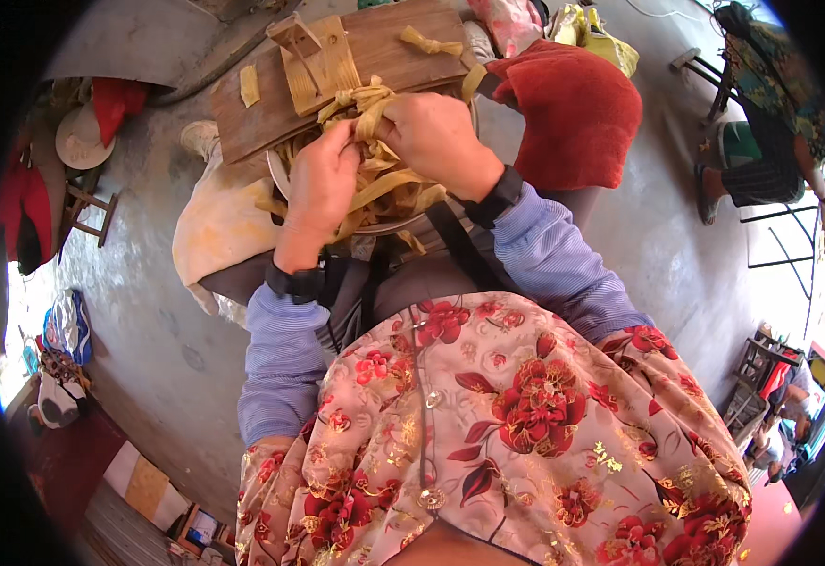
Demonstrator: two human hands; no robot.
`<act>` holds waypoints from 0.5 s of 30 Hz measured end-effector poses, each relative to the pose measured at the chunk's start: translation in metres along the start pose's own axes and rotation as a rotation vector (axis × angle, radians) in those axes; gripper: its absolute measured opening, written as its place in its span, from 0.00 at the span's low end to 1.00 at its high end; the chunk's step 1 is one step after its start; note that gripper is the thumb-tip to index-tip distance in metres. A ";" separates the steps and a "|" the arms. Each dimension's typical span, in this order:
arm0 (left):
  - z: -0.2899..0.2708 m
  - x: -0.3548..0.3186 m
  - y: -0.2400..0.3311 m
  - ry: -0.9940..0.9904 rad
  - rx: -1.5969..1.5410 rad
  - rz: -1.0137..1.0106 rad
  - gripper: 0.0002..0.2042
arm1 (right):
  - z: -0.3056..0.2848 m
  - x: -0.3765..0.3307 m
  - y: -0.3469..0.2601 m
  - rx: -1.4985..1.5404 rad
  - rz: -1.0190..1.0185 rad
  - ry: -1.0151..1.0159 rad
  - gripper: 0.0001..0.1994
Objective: The person peels and shreds pieces of bamboo shoots by hand using a simple wooden slicing block, accumulating the shredded pieces inside a metal bowl held between their knees.
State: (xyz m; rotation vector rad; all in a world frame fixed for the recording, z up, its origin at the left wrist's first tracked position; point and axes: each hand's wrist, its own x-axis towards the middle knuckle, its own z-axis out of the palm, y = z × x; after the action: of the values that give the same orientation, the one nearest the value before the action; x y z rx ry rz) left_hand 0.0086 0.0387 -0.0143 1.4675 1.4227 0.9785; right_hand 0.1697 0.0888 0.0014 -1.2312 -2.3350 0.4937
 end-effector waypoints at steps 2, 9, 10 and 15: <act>0.000 -0.001 0.016 0.184 0.696 0.341 0.12 | 0.004 0.000 0.003 0.331 0.273 -0.161 0.11; 0.010 -0.017 0.011 0.142 0.023 0.217 0.16 | 0.013 -0.009 -0.008 1.781 0.850 -0.330 0.11; 0.010 -0.015 0.016 0.141 0.025 0.217 0.16 | 0.010 -0.007 -0.001 1.483 0.723 -0.360 0.09; 0.006 0.002 0.037 0.146 0.121 0.047 0.12 | 0.010 0.004 -0.007 0.406 -0.119 0.220 0.05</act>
State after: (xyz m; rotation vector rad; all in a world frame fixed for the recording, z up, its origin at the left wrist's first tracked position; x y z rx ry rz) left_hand 0.0265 0.0409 0.0182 1.5500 1.5823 1.0633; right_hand 0.1575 0.0879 -0.0024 -0.9000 -1.9836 0.7104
